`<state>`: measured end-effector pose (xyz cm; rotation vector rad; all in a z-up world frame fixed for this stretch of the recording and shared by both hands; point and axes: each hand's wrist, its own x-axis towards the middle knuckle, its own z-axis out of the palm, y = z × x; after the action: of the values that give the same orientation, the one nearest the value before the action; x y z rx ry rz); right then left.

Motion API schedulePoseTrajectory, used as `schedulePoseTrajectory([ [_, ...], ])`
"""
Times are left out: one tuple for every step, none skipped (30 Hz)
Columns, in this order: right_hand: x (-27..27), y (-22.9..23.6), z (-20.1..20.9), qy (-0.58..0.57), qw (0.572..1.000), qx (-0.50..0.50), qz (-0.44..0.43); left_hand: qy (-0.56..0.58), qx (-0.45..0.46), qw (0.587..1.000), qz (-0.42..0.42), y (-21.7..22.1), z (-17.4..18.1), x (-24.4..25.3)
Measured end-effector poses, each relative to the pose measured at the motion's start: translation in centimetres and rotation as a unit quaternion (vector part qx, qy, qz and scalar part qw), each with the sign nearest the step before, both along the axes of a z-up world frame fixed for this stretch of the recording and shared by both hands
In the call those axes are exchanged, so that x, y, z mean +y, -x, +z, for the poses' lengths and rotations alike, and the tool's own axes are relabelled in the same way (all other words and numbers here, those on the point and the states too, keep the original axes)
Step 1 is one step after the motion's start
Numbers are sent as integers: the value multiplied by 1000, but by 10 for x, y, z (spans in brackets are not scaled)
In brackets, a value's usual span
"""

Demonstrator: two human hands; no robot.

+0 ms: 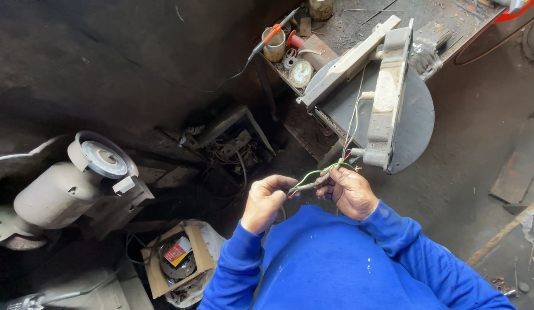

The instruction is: The person holds a metal automotive component with attached wires, twisting and manipulating the wire ends. They then use a multimeter to test the electrical connections on the component's wires.

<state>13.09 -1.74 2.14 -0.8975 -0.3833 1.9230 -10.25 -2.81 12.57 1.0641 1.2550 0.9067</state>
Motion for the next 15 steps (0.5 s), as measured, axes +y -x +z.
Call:
schedulePoseTrajectory([
  [0, -1, -1, 1, 1000, 0, 0, 1, 0, 1000, 0, 2, -2, -1],
  [0, -1, -2, 1, 1000, 1, 2, 2, -31, 1000, 5, 4, -4, -3],
  [0, -2, -3, 2, 1000, 3, 5, 3, -62, 998, 12, 7, -5, -4],
  [1, -1, -3, 2, 1000, 3, 6, 3, -62, 998, 12, 8, -9, -3],
  [1, -1, -3, 1, 1000, 3, 4, 8, -80, 997, 13, 9, -12, -3],
  [1, -1, -3, 0, 1000, 3, 2, 13, -98, 995, 13, 11, -16, -3],
  [1, -2, -5, 0, 1000, 2, 2, 13, -100, 995, 13, 11, -17, -3],
  [1, -2, -6, -1, 1000, 2, 3, 12, -115, 993, 13, 11, -18, -2],
  [1, -3, -8, -1, 1000, 3, 3, 11, -131, 991, 14, 11, -19, -3],
  [1, -1, -4, -1, 1000, 2, 4, 11, -132, 991, 14, 11, -18, -2],
  [0, -1, 0, 3, 1000, 5, 6, 14, -135, 991, 10, 12, -18, -2],
  [0, 0, 3, 7, 1000, 8, 8, 17, -138, 990, 6, 12, -18, -2],
  [-7, 2, 3, 7, 1000, 7, 7, 17, -139, 990, 6, 13, -22, -2],
  [-13, 4, 2, -4, 996, -65, 52, 8, -112, 994, 1, 13, -25, -3],
  [-19, 6, 1, -15, 986, -136, 97, 0, -85, 996, -4, 14, -29, -3],
])
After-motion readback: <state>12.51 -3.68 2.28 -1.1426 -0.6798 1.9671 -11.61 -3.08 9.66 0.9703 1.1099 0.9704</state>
